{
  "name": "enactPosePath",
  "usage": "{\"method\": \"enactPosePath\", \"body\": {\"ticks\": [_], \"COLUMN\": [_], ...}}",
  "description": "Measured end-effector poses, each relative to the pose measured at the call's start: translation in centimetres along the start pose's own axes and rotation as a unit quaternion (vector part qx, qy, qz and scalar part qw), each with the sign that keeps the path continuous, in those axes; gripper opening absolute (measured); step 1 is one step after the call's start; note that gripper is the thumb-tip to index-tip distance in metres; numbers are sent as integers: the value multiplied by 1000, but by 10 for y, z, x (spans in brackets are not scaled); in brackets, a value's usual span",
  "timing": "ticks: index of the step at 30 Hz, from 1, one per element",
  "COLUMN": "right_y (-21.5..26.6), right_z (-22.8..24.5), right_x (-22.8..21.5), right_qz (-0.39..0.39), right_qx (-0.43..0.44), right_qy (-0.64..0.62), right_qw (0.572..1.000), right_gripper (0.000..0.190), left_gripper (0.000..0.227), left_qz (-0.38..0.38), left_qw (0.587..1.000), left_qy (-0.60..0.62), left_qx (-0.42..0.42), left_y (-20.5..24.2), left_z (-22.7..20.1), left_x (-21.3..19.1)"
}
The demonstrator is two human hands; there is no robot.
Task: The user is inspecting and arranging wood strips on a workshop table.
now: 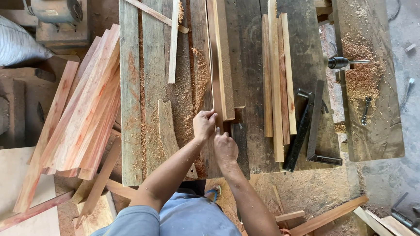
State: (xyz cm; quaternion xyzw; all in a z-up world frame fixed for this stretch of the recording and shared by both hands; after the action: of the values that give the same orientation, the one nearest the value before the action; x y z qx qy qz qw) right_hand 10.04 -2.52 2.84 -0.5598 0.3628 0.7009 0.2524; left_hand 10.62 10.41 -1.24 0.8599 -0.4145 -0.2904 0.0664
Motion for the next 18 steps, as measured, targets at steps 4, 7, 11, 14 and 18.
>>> {"method": "enactPosePath", "body": {"ticks": [4, 7, 11, 14, 18], "right_y": [-8, -13, -17, -18, -14], "right_z": [0, -4, -5, -2, -5], "right_x": [6, 12, 18, 5, 0], "right_qz": [11, 36, 31, 27, 31], "right_qx": [2, 23, 16, 23, 43], "right_qy": [-3, -35, -37, -42, -92], "right_qw": [1000, 998, 999, 998, 994], "right_gripper": [44, 39, 28, 25, 38], "left_gripper": [24, 26, 34, 53, 81], "left_qz": [7, 21, 70, 100, 125], "left_qw": [1000, 1000, 964, 893, 828], "left_qy": [16, 18, -70, -215, -401], "left_qx": [-11, -15, 247, 383, 373], "left_y": [-4, 3, 30, 57, 77], "left_z": [-1, -2, -20, -41, -73], "left_x": [-1, -6, -8, -7, -18]}}
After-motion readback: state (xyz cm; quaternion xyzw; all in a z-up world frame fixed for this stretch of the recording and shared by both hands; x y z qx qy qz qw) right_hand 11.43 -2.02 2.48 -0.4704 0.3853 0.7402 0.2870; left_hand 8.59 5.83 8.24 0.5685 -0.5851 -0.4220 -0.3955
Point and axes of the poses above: each hand's wrist, its own y-axis away from the middle knuckle, its own x-axis out of the palm, z = x × y, the point moved 9 cm from there along -y, towards the middle knuckle
